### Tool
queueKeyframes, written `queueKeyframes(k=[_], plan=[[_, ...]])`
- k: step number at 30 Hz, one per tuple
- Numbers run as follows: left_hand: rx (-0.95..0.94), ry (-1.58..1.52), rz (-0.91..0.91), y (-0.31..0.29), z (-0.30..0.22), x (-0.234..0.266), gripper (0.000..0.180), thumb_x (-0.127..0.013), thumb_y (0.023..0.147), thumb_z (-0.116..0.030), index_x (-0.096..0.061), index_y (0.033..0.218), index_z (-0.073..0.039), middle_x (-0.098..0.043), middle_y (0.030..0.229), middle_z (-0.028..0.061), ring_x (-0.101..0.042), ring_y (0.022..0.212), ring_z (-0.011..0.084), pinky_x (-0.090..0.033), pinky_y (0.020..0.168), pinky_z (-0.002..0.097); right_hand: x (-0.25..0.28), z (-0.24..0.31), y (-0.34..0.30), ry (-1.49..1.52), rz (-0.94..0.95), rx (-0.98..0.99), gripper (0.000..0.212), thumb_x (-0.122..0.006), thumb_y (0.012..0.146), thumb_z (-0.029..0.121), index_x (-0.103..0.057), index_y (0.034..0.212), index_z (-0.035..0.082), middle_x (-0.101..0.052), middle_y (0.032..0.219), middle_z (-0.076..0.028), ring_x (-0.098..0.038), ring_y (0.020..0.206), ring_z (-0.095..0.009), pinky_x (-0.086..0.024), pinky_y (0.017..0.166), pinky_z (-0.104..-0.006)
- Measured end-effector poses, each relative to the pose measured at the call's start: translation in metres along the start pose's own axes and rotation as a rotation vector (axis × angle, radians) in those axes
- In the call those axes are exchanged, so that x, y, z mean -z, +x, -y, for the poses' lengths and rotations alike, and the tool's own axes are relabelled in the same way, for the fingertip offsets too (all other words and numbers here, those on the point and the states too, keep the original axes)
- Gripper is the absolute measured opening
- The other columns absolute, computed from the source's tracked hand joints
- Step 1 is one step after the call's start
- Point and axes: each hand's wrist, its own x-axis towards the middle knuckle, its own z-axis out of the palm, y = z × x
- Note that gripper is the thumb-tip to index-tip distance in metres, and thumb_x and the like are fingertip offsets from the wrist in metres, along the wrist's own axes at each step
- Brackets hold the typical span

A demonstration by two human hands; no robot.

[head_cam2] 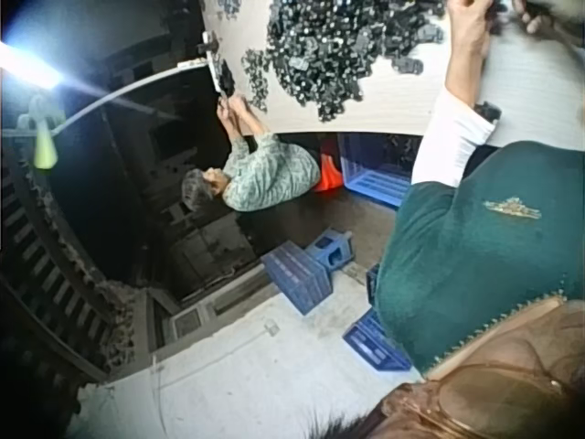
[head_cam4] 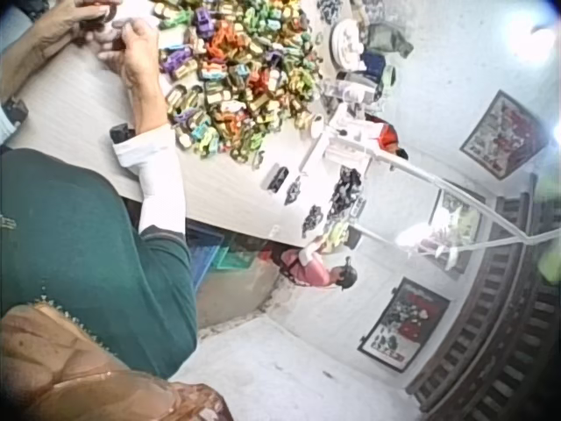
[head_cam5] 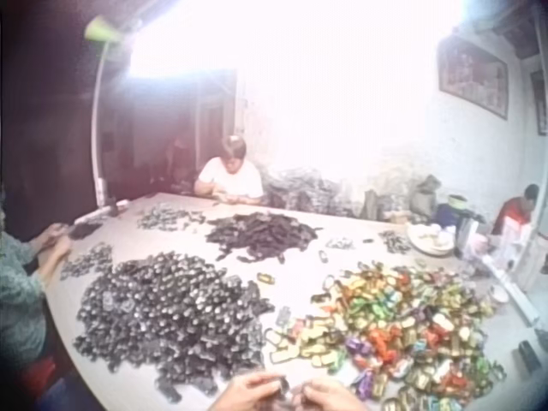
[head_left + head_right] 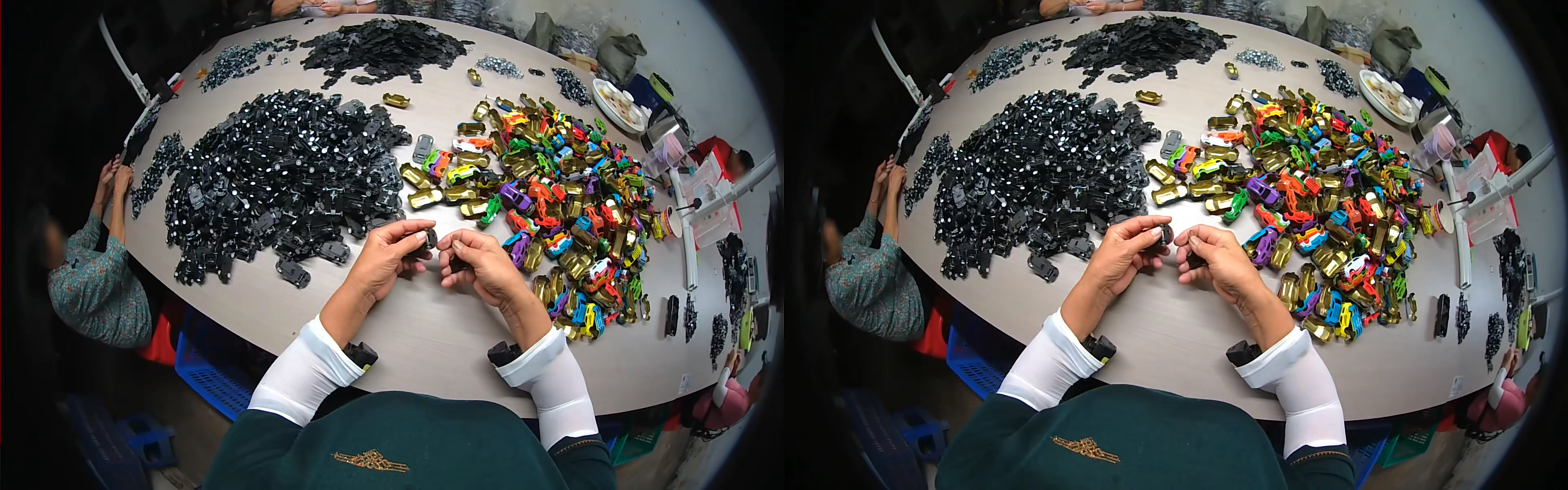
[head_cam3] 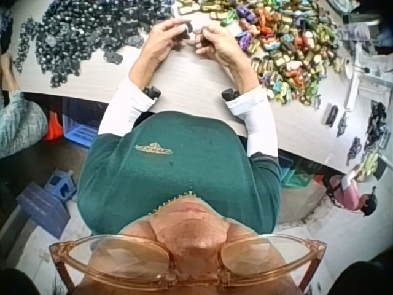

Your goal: The person assembles small toy cars by hand at a table. They pick up a black chassis and a colored body, fit them together, and place the completed unit on the table. This process is repeated continuously with different colored bodies.

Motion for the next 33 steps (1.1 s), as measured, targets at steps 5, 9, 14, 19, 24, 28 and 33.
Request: queueKeyframes(k=[5, 9, 14, 19, 24, 28, 33], plan=[[0.001, 0.022, 0.024, -0.002, 0.003, 0.001, 0.019, -0.063, 0.092, -0.011, -0.058, 0.109, -0.004, -0.060, 0.086, 0.0010, -0.057, 0.070, 0.0089, -0.046, 0.054, 0.0192, 0.003, 0.005, -0.003, -0.109, 0.110, -0.031, 0.022, -0.045, 0.100, 0.017, -0.053, 0.115, 0.002, -0.059, 0.077, -0.005, -0.054, 0.060, -0.009, -0.043, 0.045, -0.0208], [0.044, 0.061, 0.084, 0.005, 0.013, 0.006, 0.016, -0.063, 0.091, -0.011, -0.055, 0.104, -0.006, -0.056, 0.082, -0.0006, -0.052, 0.064, 0.0068, -0.043, 0.050, 0.0184, -0.001, 0.001, -0.003, -0.133, 0.120, -0.054, 0.016, -0.048, 0.100, 0.019, -0.052, 0.102, 0.003, -0.059, 0.071, -0.003, -0.051, 0.055, -0.007, -0.040, 0.043, -0.0191], [0.063, 0.119, 0.110, 0.004, 0.011, 0.008, 0.014, -0.064, 0.091, -0.011, -0.055, 0.101, -0.006, -0.057, 0.081, 0.0003, -0.052, 0.065, 0.0066, -0.041, 0.050, 0.0167, -0.004, 0.004, -0.005, -0.166, 0.128, -0.060, 0.015, -0.050, 0.099, 0.019, -0.051, 0.096, 0.004, -0.060, 0.069, -0.003, -0.050, 0.053, -0.006, -0.038, 0.042, -0.0186], [-0.207, 0.583, 0.069, 0.003, 0.014, 0.008, 0.010, -0.064, 0.086, -0.005, -0.058, 0.093, -0.003, -0.059, 0.082, 0.0010, -0.054, 0.072, 0.0079, -0.044, 0.062, 0.0217, -0.006, -0.004, -0.002, -0.417, 0.052, 0.003, 0.015, -0.052, 0.097, 0.016, -0.053, 0.088, 0.005, -0.060, 0.066, -0.002, -0.049, 0.051, -0.007, -0.037, 0.043, -0.0196], [-0.312, 0.794, 0.013, 0.005, 0.015, 0.007, 0.009, -0.064, 0.083, -0.002, -0.059, 0.090, 0.000, -0.061, 0.084, 0.0031, -0.054, 0.079, 0.0097, -0.046, 0.073, 0.0261, 0.004, -0.013, 0.004, -0.361, 0.092, 0.019, 0.014, -0.054, 0.096, 0.014, -0.058, 0.093, 0.001, -0.064, 0.072, -0.005, -0.056, 0.056, -0.009, -0.045, 0.049, -0.0213], [-0.292, 0.777, 0.003, 0.005, 0.011, 0.008, 0.010, -0.064, 0.083, -0.003, -0.059, 0.091, 0.000, -0.061, 0.086, 0.0041, -0.055, 0.080, 0.0104, -0.046, 0.073, 0.0268, 0.007, -0.003, 0.002, -0.212, 0.167, -0.050, 0.017, -0.055, 0.096, 0.015, -0.060, 0.099, -0.001, -0.065, 0.076, -0.005, -0.059, 0.061, -0.008, -0.048, 0.052, -0.0206], [-0.371, 0.700, -0.029, 0.004, 0.011, 0.002, 0.022, -0.069, 0.081, -0.002, -0.055, 0.099, -0.001, -0.064, 0.090, 0.0057, -0.058, 0.078, 0.0092, -0.047, 0.068, 0.0232, 0.004, -0.015, 0.006, -0.379, 0.062, 0.025, 0.015, -0.053, 0.096, 0.013, -0.060, 0.100, 0.001, -0.064, 0.073, -0.003, -0.056, 0.059, -0.006, -0.044, 0.049, -0.0196]])
